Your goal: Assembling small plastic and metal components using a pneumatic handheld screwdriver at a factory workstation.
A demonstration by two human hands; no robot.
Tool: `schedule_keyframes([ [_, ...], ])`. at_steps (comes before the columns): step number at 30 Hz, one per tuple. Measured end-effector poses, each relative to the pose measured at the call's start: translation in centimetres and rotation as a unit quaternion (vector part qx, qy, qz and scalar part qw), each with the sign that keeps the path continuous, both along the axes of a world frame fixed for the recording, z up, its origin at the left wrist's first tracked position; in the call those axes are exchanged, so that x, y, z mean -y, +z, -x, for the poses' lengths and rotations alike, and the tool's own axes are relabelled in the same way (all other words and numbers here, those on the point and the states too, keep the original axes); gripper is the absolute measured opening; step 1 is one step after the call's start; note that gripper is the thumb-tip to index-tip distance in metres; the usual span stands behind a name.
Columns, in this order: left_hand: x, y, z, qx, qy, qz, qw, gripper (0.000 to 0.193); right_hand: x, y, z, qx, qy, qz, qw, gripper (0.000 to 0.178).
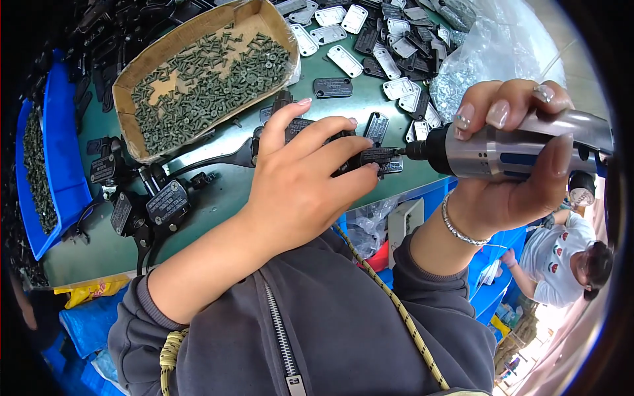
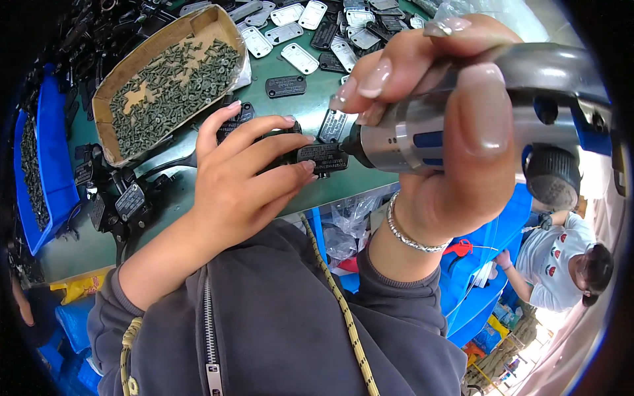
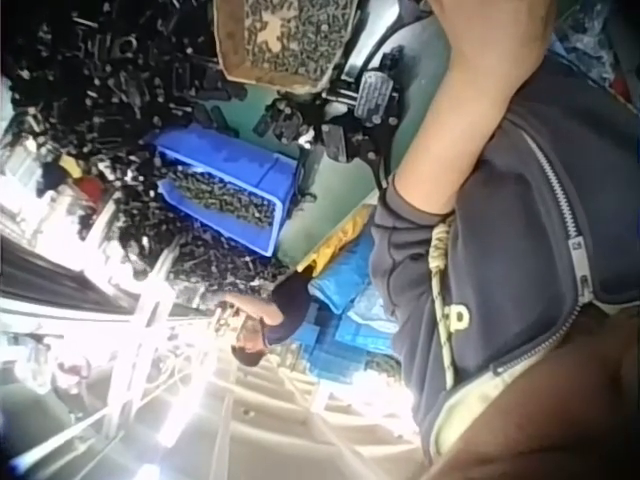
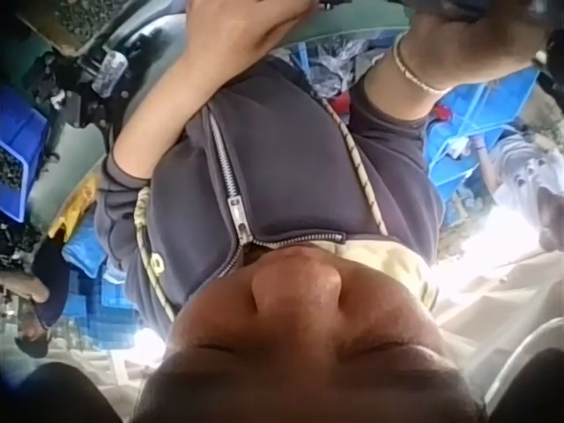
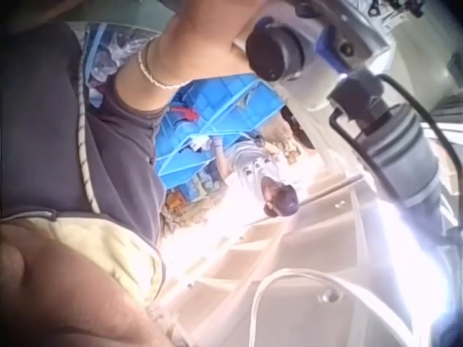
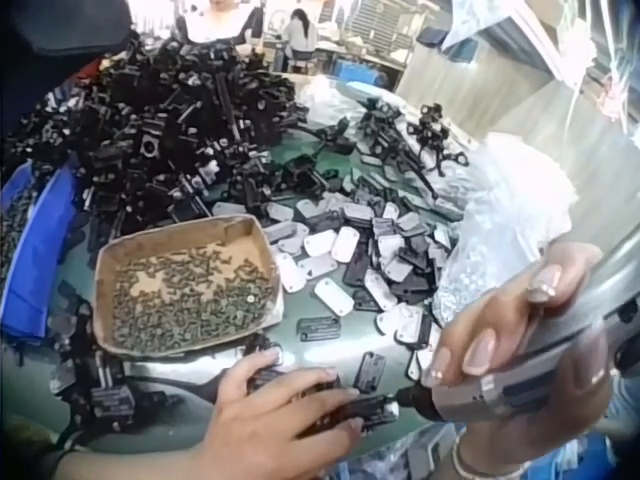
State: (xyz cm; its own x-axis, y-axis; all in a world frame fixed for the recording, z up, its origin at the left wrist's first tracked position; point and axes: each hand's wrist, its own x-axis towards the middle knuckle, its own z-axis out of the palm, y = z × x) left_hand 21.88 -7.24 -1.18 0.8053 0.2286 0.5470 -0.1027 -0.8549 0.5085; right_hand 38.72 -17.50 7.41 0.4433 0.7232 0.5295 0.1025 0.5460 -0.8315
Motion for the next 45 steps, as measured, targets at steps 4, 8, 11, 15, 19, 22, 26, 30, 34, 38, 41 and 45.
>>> schedule_keyframes([
  [4,0.3,-0.4,-0.3,0.021,0.0,0.003,1.0,0.008,0.2,0.2,-0.6,-0.015,0.027,0.007,1.0,0.036],
  [8,0.4,-0.7,-0.4,0.043,0.009,0.002,0.999,0.008,0.0,0.2,-1.1,-0.07,0.039,0.016,0.997,0.032],
  [11,0.4,-0.7,-0.4,0.049,0.007,0.003,0.999,0.009,0.3,0.1,-1.9,-0.024,0.087,0.033,0.995,0.03],
  [15,0.5,-0.9,-0.4,0.055,0.015,-0.002,0.998,0.009,0.2,0.0,-1.3,-0.001,0.058,0.063,0.996,0.029],
  [19,0.5,-1.0,-0.4,0.063,0.02,0.007,0.998,0.008,-0.1,-0.6,-1.3,0.004,0.077,0.028,0.997,0.031],
  [22,0.4,-0.9,-0.3,0.05,0.013,0.021,0.998,0.009,-1.1,-0.2,0.3,0.017,-0.013,0.082,0.996,0.035],
  [26,0.3,-0.5,-0.2,0.041,0.013,0.015,0.999,0.008,-1.0,1.9,-2.1,0.025,0.161,0.035,0.986,0.039],
  [30,0.3,-0.2,-0.3,0.035,0.002,0.053,0.998,0.012,-0.4,2.2,-0.5,0.032,0.153,0.002,0.988,0.041],
  [34,0.0,0.0,-0.1,-0.008,-0.006,0.082,0.997,0.022,-0.9,2.1,1.2,0.032,0.153,-0.038,0.987,0.043],
  [38,0.1,0.4,-0.1,-0.004,0.013,0.104,0.994,0.033,-0.7,1.2,1.4,0.025,0.109,-0.029,0.993,0.044],
  [41,0.1,0.6,0.0,-0.006,0.015,0.102,0.995,0.038,-1.0,0.3,1.4,0.036,0.111,-0.036,0.993,0.044],
  [45,0.0,0.6,0.0,-0.006,0.011,0.098,0.995,0.042,-1.3,0.0,1.4,0.032,0.112,-0.033,0.993,0.044],
])
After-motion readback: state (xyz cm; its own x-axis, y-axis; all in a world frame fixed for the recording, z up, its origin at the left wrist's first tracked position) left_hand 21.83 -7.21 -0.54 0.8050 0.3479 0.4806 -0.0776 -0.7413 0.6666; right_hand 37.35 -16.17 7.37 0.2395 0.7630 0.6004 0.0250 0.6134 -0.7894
